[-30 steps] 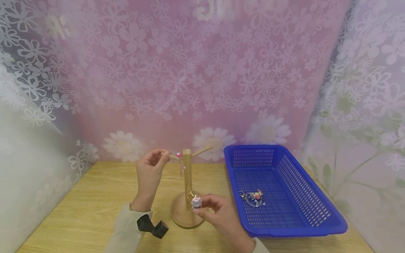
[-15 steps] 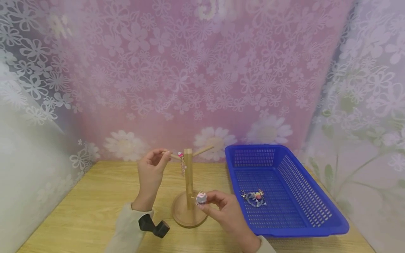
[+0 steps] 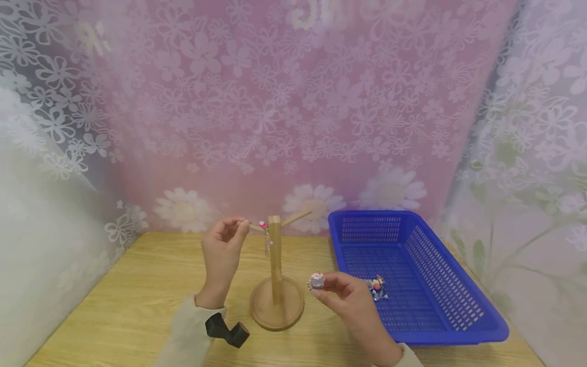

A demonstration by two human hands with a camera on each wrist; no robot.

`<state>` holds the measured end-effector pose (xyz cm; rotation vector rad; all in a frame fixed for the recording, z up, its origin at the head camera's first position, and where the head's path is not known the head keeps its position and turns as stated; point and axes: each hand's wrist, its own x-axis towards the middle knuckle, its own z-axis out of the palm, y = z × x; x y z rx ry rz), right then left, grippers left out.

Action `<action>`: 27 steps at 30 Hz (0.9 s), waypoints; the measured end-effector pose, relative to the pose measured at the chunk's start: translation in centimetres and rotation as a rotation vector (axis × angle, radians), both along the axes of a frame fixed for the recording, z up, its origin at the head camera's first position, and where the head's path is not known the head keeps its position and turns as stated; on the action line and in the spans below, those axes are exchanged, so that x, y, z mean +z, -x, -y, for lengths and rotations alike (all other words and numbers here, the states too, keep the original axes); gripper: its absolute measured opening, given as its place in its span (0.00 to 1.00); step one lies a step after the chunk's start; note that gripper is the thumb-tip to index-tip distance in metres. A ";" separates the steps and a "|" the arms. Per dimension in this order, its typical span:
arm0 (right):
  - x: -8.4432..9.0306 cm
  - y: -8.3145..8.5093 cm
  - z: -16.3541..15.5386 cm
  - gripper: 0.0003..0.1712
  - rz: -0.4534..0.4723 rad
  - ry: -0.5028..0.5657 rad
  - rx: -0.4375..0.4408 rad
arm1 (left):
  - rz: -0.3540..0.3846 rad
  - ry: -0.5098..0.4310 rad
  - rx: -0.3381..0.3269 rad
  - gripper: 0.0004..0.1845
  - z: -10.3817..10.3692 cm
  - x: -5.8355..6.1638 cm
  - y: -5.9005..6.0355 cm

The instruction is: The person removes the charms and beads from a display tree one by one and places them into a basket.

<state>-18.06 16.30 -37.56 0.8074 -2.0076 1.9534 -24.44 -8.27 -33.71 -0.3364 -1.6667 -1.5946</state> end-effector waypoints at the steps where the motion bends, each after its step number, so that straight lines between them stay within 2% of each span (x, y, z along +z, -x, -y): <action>1: 0.0 0.0 -0.3 0.15 0.002 -0.004 -0.011 | -0.007 0.001 0.000 0.10 -0.1 0.0 0.0; 5: 0.1 -0.1 -1.8 0.12 0.081 -0.037 -0.087 | -0.026 0.010 0.017 0.08 -0.2 -0.1 0.0; 8: 0.3 -0.3 -2.8 0.10 0.153 -0.084 -0.180 | -0.042 0.021 0.032 0.08 -0.3 0.0 0.0; 13: 0.5 -0.4 -4.9 0.08 0.222 -0.127 -0.286 | -0.053 0.050 0.071 0.08 -0.4 0.0 -0.1; 22: 0.6 0.1 -8.3 0.07 0.269 -0.095 -0.377 | -0.101 0.109 0.162 0.08 -0.5 -0.2 -0.2; 27: 0.5 0.7 -9.6 0.07 0.272 -0.137 -0.450 | -0.108 0.105 0.194 0.07 -0.7 -0.2 -0.3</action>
